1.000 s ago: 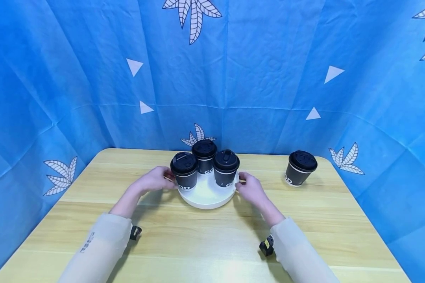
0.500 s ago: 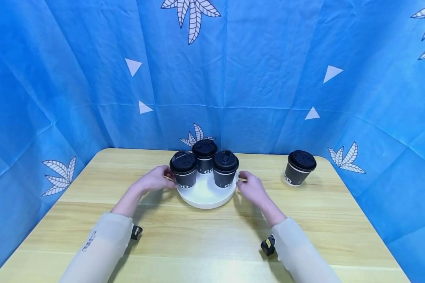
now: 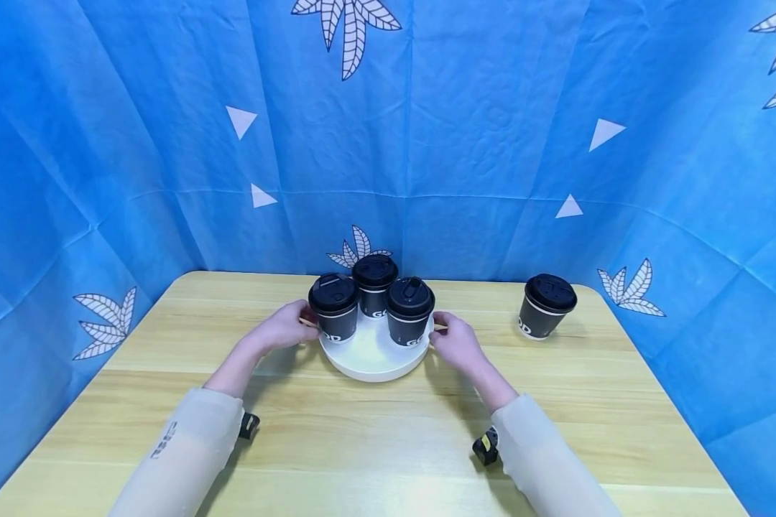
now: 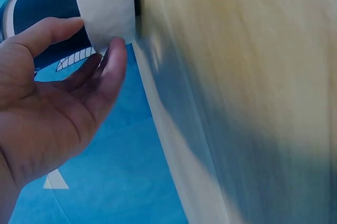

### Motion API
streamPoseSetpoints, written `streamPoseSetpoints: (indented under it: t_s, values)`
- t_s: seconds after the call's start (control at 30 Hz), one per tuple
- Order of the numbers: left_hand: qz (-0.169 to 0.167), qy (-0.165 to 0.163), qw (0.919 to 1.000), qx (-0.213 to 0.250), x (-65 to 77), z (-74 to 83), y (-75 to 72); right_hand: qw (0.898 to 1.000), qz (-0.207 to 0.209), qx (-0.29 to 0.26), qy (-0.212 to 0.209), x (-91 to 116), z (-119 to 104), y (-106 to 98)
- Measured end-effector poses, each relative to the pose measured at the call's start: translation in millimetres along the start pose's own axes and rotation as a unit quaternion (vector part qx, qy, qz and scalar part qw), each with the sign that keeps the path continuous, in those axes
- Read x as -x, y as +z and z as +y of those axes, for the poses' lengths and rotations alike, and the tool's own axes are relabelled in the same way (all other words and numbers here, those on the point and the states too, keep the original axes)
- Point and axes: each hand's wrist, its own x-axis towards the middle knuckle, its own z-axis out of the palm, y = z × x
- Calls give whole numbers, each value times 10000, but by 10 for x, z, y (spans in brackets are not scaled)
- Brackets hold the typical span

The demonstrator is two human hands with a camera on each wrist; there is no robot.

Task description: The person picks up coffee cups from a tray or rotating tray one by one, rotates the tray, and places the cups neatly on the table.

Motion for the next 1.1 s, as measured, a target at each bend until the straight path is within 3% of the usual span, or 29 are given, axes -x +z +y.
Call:
streamPoseSetpoints:
  t_s: [0.27, 0.5, 0.77, 1.1]
  values:
    - [33, 81, 9983, -585, 12, -6, 21, 10000, -62, -42, 3, 38, -26, 3]
    - [-135, 535, 9947, -870, 4, 11, 30, 9999, -103, -49, 54, 86, -36, -10]
    - [129, 948, 9799, -1753, -15, -6, 42, 9998, -134, -46, 151, 157, -94, -57]
    - [397, 935, 9609, -2578, -9, -12, 49, 9970, 181, -725, 188, 258, -139, -113]
